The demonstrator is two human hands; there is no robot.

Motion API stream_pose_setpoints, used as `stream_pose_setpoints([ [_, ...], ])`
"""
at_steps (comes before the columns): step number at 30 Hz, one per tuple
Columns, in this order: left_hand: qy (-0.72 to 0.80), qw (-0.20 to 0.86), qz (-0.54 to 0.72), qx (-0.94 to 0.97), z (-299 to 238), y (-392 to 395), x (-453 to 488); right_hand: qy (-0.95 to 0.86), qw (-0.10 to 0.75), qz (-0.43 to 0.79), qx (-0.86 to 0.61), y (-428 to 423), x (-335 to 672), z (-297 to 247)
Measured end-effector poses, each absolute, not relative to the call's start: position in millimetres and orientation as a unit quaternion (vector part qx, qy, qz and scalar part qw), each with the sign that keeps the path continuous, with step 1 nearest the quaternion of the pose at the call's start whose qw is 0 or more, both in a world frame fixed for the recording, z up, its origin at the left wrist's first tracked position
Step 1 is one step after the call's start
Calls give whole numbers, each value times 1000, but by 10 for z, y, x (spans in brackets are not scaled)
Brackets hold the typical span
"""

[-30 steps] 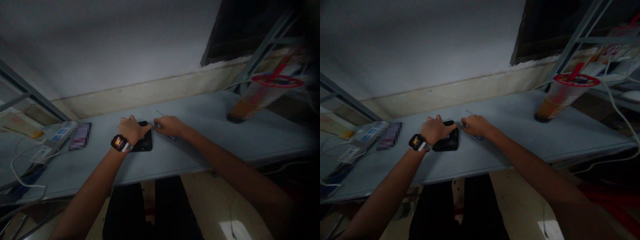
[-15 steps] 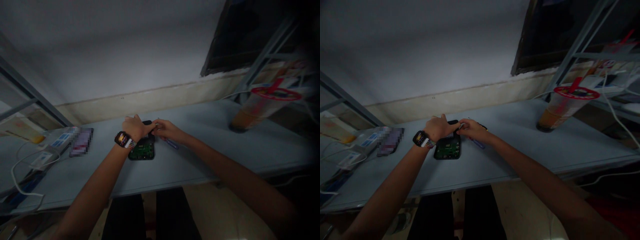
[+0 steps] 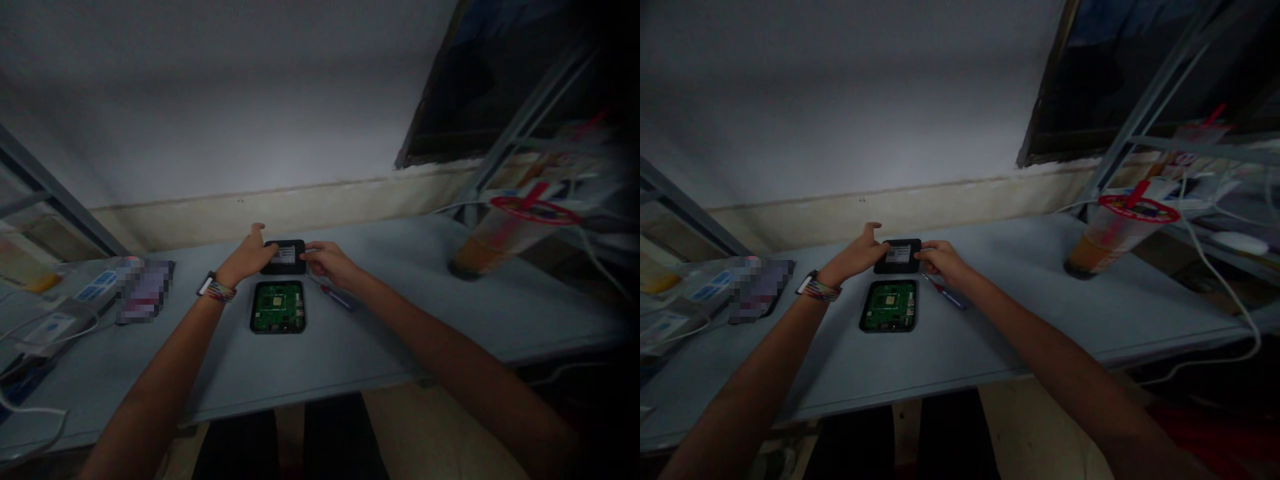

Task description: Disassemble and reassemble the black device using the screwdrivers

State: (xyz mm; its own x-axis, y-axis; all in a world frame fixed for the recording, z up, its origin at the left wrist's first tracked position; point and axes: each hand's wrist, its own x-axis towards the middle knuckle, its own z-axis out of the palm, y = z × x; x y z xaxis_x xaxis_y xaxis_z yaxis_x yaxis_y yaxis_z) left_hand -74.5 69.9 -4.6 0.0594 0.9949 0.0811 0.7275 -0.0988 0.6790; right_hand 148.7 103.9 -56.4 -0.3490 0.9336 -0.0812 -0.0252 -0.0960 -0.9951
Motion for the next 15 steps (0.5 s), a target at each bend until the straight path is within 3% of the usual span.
stream_pose_setpoints([
  [3,609,315,338,644,-196,742,-935,-568,390,595,-413,1079,1459,-598],
  [10,605,252,394,645,-411,950,-1094,-657,428,488,-384,1333,1368,-667],
  [15,560,204,413,688,-471,952,-1136,-730,407,394,-382,1469,1448,-766],
])
